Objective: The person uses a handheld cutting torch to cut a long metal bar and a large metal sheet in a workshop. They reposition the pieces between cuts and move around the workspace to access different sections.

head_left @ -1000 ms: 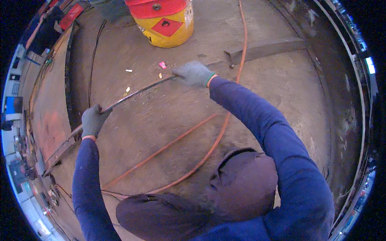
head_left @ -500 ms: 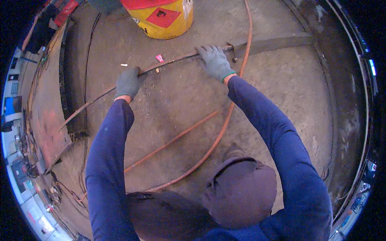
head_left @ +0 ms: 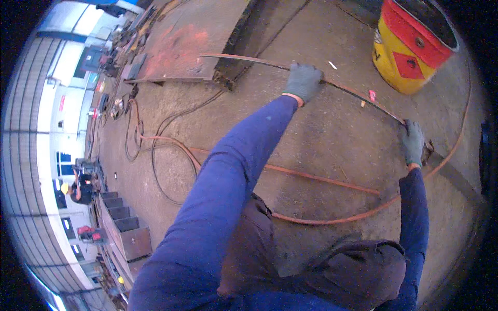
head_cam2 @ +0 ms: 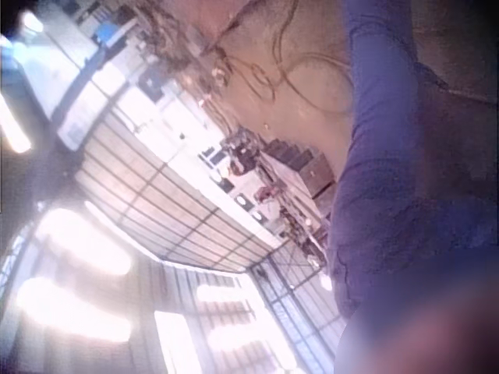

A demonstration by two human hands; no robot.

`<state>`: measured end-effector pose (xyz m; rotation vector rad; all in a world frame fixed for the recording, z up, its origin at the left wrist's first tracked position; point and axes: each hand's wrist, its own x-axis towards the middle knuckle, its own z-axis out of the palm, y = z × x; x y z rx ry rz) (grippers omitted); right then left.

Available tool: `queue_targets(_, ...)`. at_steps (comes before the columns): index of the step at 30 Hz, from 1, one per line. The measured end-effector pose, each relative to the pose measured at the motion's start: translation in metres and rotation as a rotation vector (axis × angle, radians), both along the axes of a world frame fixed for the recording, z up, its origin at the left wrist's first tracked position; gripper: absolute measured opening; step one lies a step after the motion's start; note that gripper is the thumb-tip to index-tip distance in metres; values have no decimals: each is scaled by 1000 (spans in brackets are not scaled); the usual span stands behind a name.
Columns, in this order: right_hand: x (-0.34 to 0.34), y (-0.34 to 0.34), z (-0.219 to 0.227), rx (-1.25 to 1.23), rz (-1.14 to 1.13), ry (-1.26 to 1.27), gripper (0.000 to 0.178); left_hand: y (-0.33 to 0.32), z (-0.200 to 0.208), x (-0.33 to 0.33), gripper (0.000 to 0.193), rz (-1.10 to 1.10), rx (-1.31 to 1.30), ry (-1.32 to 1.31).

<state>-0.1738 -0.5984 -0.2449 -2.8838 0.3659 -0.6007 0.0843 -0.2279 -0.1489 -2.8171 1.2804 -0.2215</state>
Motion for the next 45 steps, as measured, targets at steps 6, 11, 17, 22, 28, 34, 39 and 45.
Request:
queue_targets(6,-3,-9,7,88,10,132,34,1,-19,-2,20,-16,-76,77)
queue_targets(11,-1,5,9,219,-1,244,36,8,-37,3,18,14,-64,66)
queue_targets(17,-17,-54,19,283,-44,269,39,-40,-16,1,21,-16,-211,74)
queue_targets(22,-6,-21,80,-76,41,429,68,22,-45,6,23,-85,-305,206)
queue_targets(28,-24,-92,54,-36,-314,565,51,12,-16,11,30,-29,-140,113)
queue_targets(34,-17,-152,34,12,-259,878,46,10,-37,18,30,-118,-255,189)
queue_targets(39,-15,-108,51,87,-241,936,57,28,-31,27,31,-65,-212,198)
queue_targets(45,-74,-82,20,-256,-298,523,52,14,-32,24,30,-50,-218,267)
